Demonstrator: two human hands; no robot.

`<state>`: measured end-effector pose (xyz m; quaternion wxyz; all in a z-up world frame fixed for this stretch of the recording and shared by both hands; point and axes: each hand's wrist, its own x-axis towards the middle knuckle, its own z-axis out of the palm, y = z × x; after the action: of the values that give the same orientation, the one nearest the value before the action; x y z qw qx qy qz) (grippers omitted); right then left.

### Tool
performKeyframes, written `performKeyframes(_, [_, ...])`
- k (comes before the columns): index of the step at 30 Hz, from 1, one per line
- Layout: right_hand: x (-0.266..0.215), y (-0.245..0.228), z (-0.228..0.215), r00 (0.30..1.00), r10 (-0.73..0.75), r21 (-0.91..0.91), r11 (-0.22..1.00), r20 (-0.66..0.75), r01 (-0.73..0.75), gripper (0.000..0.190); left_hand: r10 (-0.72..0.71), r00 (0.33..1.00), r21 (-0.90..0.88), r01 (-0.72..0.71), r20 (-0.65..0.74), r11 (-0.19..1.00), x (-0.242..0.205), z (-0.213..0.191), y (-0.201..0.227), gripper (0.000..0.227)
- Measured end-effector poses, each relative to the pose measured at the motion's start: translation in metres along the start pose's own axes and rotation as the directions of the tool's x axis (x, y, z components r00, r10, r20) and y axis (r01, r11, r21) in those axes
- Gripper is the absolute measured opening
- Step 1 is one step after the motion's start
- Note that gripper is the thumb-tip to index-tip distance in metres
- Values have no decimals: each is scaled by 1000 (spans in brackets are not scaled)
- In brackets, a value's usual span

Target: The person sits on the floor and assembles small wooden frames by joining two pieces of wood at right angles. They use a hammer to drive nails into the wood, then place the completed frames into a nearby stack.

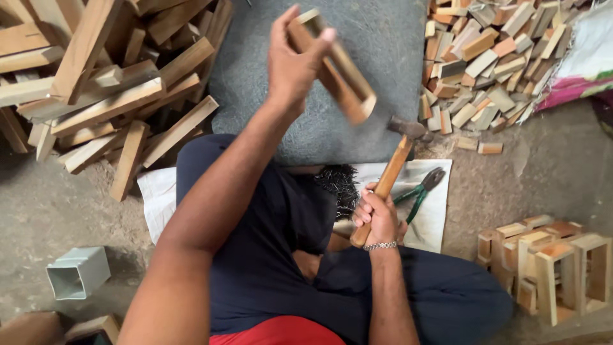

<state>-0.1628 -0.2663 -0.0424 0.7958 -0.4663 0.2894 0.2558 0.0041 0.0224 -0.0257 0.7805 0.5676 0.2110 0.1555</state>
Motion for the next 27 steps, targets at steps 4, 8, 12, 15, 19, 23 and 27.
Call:
performKeyframes(4, [7,6,3,1000,-5,-31,1000,-19,4,12,-137,989,-215,123,-51,969,-3,-7,-27,85])
performKeyframes(8, [10,7,8,990,-19,-184,983,-143,-7,15,-194,980,-137,187,-35,973,-6,-10,-29,84])
performKeyframes(12, [10,7,19,982,-57,-265,964,-179,8,18,-123,983,343,164,-137,925,-18,-21,-4,94])
performKeyframes(15, [11,8,29,979,-62,-225,974,-193,17,18,308,950,733,-249,57,633,-38,-13,23,96])
performKeyframes(19, [10,8,25,981,-98,-193,979,-165,65,22,249,678,670,-731,692,129,-47,14,45,88])
performKeyframes(23, [9,9,27,974,-103,-256,965,-202,50,24,-3,444,444,-894,896,65,-22,49,39,71])
performKeyframes(27, [8,4,30,978,-129,-216,972,-165,92,26,-203,527,559,-813,825,163,-11,63,28,41])
